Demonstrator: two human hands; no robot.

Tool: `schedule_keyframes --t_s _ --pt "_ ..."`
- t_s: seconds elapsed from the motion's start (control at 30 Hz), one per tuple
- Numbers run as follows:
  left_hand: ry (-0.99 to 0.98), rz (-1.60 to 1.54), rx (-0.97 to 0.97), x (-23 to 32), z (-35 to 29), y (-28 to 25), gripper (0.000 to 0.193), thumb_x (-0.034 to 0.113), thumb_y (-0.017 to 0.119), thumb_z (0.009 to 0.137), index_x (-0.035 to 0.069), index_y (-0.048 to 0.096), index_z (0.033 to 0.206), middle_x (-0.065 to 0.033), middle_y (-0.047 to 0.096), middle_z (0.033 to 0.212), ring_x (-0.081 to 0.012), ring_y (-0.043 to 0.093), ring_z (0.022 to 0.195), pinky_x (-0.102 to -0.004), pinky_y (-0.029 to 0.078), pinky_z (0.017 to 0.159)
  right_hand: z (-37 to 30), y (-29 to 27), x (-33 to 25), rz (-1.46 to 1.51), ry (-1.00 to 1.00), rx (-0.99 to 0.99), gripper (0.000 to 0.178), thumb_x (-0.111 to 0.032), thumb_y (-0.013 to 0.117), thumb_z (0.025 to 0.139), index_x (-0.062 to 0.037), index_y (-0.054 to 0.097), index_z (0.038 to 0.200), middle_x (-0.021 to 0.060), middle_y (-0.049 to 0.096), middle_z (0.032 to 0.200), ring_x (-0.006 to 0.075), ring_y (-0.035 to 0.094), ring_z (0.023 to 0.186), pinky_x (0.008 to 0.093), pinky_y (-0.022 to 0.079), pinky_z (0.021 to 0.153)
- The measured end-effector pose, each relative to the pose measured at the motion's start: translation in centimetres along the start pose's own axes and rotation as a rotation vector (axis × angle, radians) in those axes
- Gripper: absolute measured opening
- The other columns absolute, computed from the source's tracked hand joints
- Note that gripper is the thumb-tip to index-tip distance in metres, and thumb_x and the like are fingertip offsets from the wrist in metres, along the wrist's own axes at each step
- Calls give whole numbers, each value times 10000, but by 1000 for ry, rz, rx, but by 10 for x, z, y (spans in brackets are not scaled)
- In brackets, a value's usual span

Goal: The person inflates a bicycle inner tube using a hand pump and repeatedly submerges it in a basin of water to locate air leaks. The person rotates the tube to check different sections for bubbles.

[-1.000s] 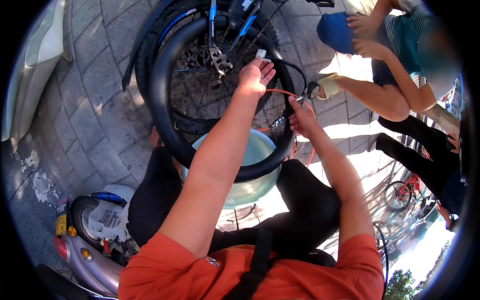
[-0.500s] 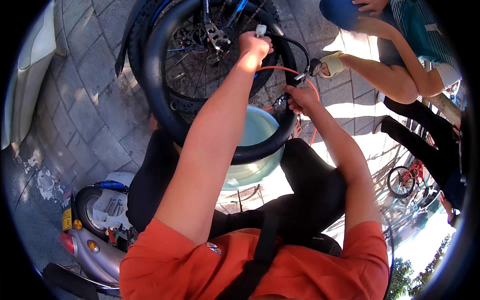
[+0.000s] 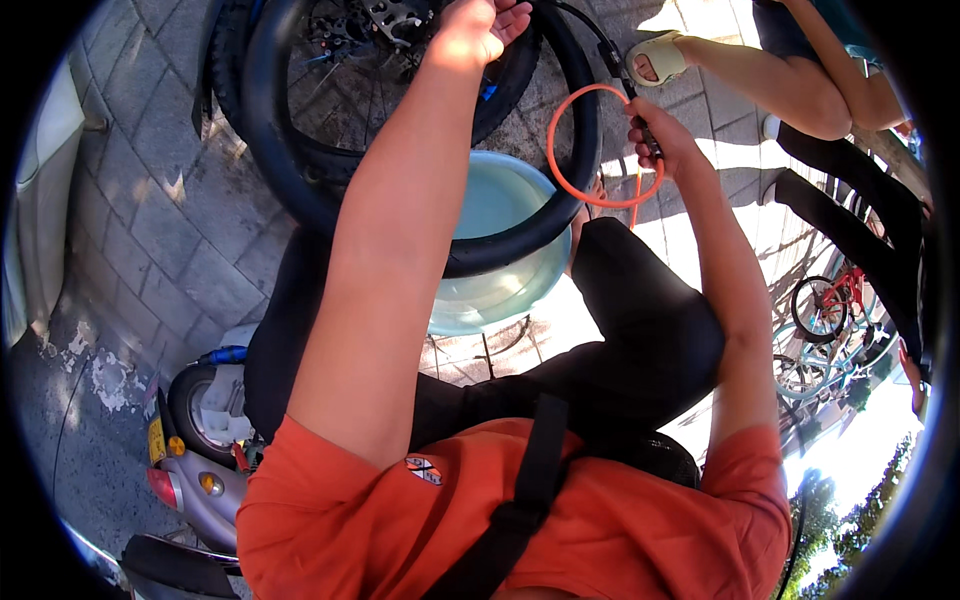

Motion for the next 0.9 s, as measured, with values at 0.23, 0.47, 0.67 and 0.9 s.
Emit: schedule_keyframes --t_s 0.23,0.47,0.67,0.9 --pt "159 43 56 -35 -71 27 349 347 528 1139 138 507 1418 -119 685 966 -344 789 844 -442 647 665 -7 -19 8 -71 4 56 308 -356 719 908 -148 518 803 -29 498 648 91 427 463 303 336 421" --pt "7 528 -24 -89 -168 49 512 404 639 1090 82 533 1474 -115 721 1201 -252 756 962 -394 626 728 -13 -177 99 -481 -257 531 405 -383 727 887 8 626 858 77 592 686 192 581 568 397 455 541" --pt "218 782 -46 -77 -270 45 337 264 669 1074 55 662 1339 -65 740 1107 -177 736 904 -327 607 695 -32 -300 320 -605 -52 650 557 -441 704 954 103 721 1071 223 745 869 345 711 751 495 536 750" --pt "685 992 142 -77 -348 -34 406 215 711 1022 -14 651 1352 -67 750 1010 -130 714 846 -302 576 701 -66 -229 584 533 213 559 232 -290 626 1000 -118 606 1154 80 578 927 219 580 722 368 498 634"
Point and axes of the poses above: each hand's wrist, its own z-axis towards the middle knuckle, its own y-axis out of the palm, x = y × z, the point moved 2 cm from there along z, towards the middle knuckle
